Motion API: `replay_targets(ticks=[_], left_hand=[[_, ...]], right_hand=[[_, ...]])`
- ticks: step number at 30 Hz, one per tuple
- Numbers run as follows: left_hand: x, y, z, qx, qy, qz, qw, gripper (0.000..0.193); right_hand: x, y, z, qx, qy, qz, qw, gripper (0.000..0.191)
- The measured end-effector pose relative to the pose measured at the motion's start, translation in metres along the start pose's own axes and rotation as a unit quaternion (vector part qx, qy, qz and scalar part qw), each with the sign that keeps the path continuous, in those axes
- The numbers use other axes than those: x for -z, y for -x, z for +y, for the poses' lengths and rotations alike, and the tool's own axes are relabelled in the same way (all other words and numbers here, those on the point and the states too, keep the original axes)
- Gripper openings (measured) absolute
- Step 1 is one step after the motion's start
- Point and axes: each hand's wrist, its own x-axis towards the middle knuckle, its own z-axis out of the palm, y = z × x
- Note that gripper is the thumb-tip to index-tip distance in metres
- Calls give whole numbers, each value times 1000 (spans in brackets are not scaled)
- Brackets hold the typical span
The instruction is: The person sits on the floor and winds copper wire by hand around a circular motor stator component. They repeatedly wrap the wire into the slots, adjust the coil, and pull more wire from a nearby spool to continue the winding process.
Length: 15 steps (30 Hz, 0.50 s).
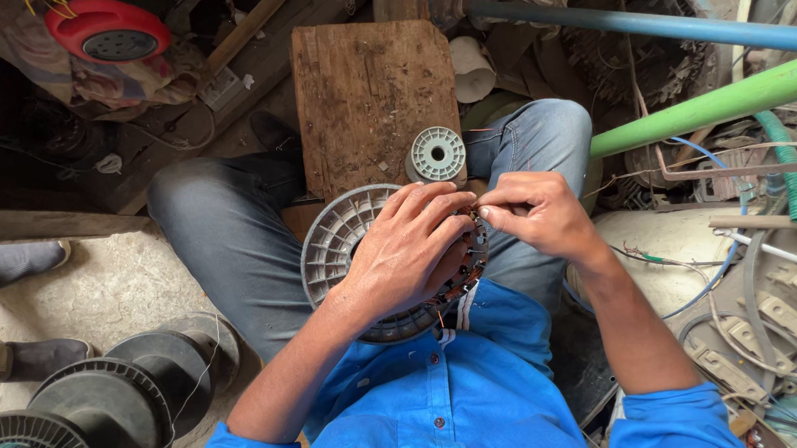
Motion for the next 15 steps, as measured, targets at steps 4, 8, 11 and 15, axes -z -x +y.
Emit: replay_targets(ticks=[4, 8, 11, 15], left_hand=[[0, -1, 1, 6, 0, 8, 1000, 33], [-1, -1, 1, 14, -3, 14, 1000, 35], [-1, -1, 0, 18, 1, 11, 1000, 38], [-1, -2, 1, 16, -3, 12, 1000, 43]], right_hand=[[0, 6, -13, 32, 7, 34, 999, 7], [-1, 11, -23, 94, 43, 26, 994, 11], [-2, 15, -25, 102, 57, 33, 993, 9], [-3, 21, -19, 18, -17, 83, 996, 9]])
